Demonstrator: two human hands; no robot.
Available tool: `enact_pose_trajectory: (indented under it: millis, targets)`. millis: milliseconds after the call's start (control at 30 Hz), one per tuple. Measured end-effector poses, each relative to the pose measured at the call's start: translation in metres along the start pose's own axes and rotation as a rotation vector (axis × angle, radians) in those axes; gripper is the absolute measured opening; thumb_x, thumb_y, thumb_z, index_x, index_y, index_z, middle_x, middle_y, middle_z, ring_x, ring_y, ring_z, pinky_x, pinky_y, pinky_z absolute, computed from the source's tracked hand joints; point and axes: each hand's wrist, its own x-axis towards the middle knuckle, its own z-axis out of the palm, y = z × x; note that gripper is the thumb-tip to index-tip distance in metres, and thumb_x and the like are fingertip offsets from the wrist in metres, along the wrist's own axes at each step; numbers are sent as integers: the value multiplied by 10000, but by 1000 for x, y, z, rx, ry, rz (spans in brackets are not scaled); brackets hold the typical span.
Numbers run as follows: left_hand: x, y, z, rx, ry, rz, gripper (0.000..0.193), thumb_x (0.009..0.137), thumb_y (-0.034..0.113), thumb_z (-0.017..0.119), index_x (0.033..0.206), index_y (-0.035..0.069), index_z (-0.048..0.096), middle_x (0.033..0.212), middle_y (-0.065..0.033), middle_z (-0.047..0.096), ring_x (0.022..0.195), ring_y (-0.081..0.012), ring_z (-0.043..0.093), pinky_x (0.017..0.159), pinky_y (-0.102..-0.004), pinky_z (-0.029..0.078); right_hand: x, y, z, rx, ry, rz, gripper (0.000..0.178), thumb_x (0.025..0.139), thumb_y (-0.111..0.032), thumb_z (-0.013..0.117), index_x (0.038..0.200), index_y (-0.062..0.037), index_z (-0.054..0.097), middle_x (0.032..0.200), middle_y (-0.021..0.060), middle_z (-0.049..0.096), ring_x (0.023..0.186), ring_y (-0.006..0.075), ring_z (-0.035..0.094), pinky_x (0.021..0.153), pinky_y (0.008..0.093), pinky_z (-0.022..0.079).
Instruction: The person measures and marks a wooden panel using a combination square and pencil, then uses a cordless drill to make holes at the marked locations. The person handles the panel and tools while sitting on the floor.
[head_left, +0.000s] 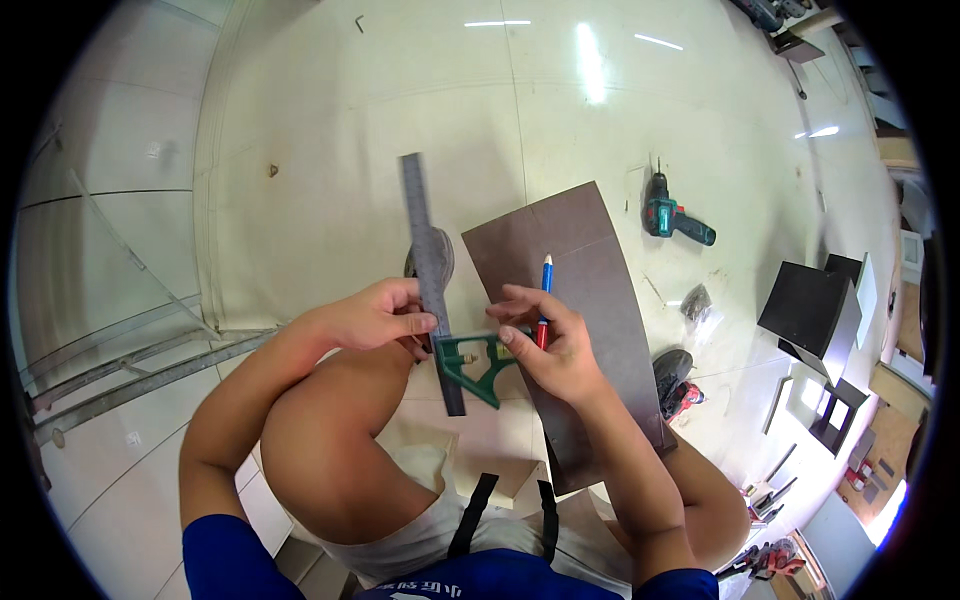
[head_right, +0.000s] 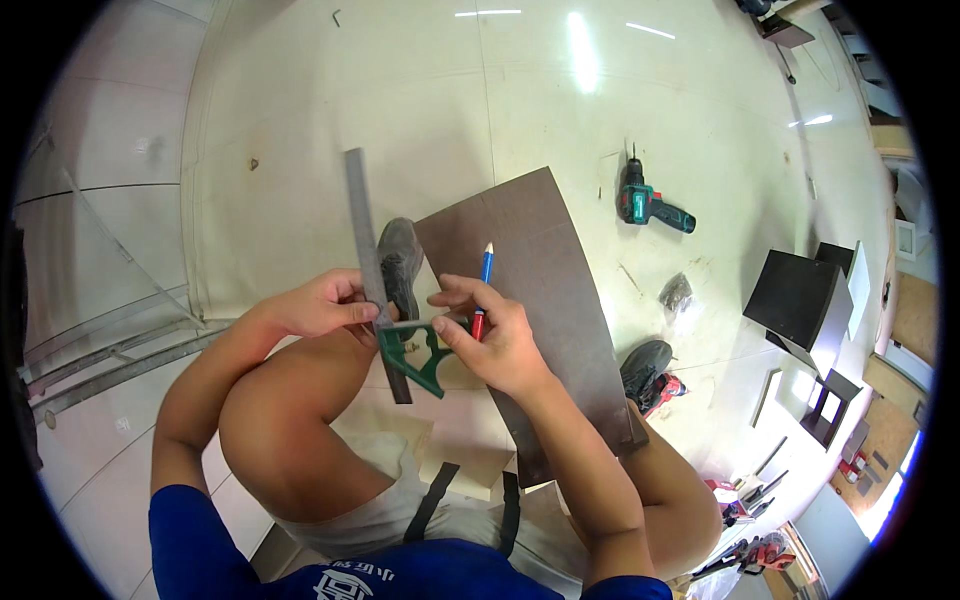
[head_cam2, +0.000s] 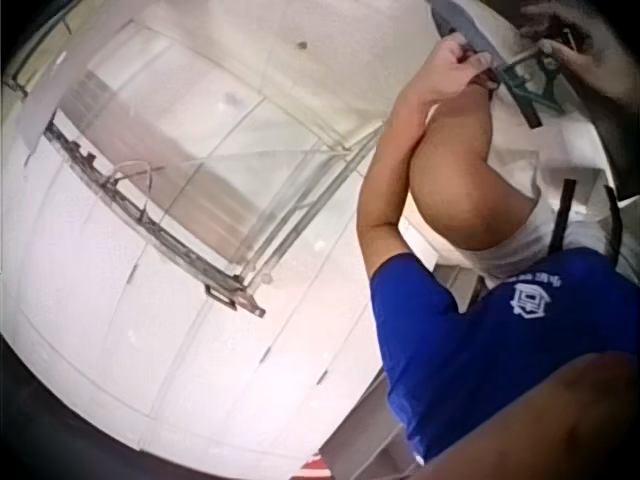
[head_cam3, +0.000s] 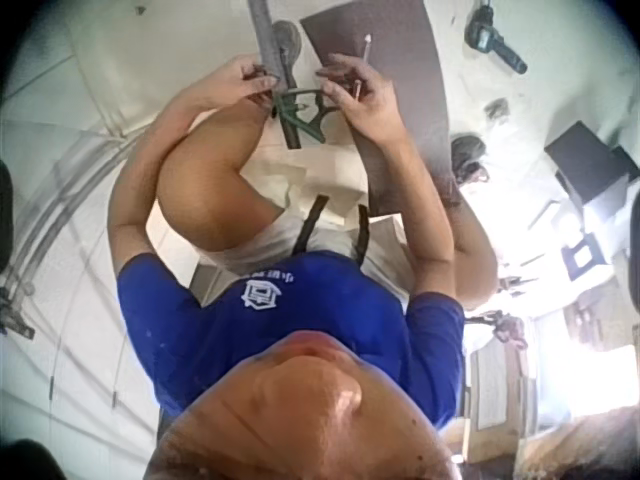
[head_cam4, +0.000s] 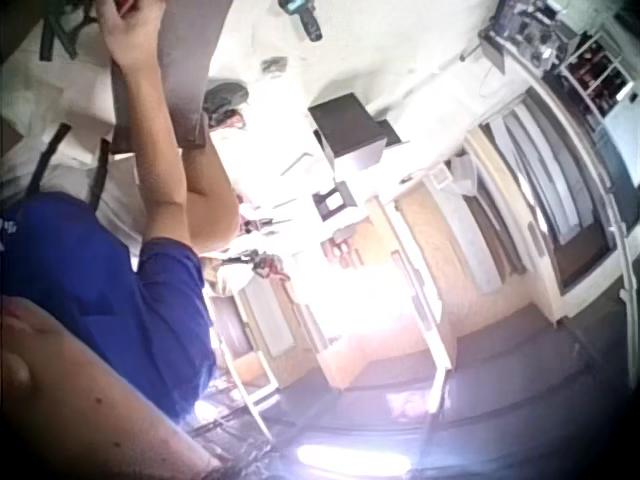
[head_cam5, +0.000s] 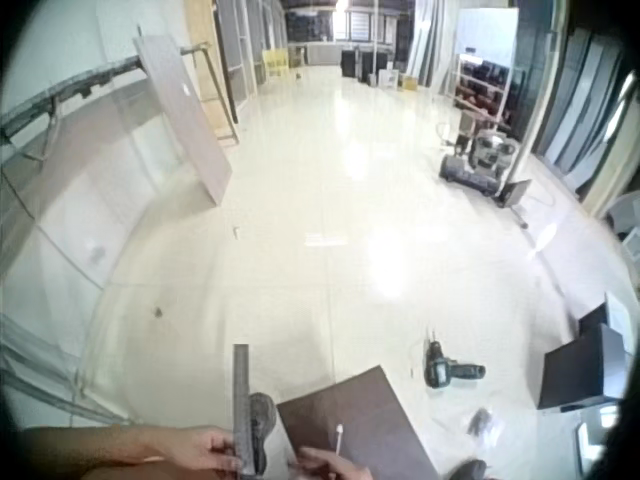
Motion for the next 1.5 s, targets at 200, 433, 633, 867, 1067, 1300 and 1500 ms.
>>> enact_pose_trajectory:
  millis: [200,433,633,867,1067,1300,1500]
  targets:
    - [-39,117,40,1057,152,123,66,948,64,556,995,55,602,975,-63,660,843,-225,618,704,-383,472,-37,-65,-33,124,111,-187,380,947,-198,640,1242,29,566,1098,175,681,951,223,677,810,337,559]
    - [-80,121,67,1899,333,1055,146,752,71,648,881,139,657,964,23,646,966,-168,597,851,-342,459,-73,-139,5,127,-82,267,420,962,-185,617,1284,71,531,1021,130,673,838,177,699,674,285,586]
    - [-76,85,64,1785,459,1255,124,744,86,698,866,109,697,992,4,659,1036,-180,605,890,-381,460,-84,-59,54,-250,95,-136,265,955,-128,638,1169,27,611,907,54,668,710,101,607,610,226,501]
    - [-48,68,32,1568,830,1083,307,772,122,750,1065,85,666,1110,-69,639,1008,-277,620,909,-441,450,-47,-28,67,146,30,193,188,964,-179,636,908,1,633,633,7,565,515,61,486,482,241,398]
    - [-6,17,-8,-72,428,249,334,966,237,633,1186,-7,574,1081,-108,653,834,-161,659,678,-277,536,42,-1,70,-302,174,-147,164,926,-149,657,882,2,609,658,125,572,540,224,527,525,321,438]
    - [62,-8,-32,-235,259,281,229,1006,229,564,1087,15,563,903,-100,686,669,-159,648,605,-275,539,75,5,34,-586,150,-285,257,864,-126,697,1096,-16,680,790,134,655,643,259,626,590,370,494]
    - [74,-6,-52,-311,287,218,270,1036,212,480,1220,23,422,987,-197,702,672,-220,708,610,-294,578,60,47,-47,-602,457,-478,165,860,44,609,1018,46,657,837,142,681,773,245,651,679,310,515]
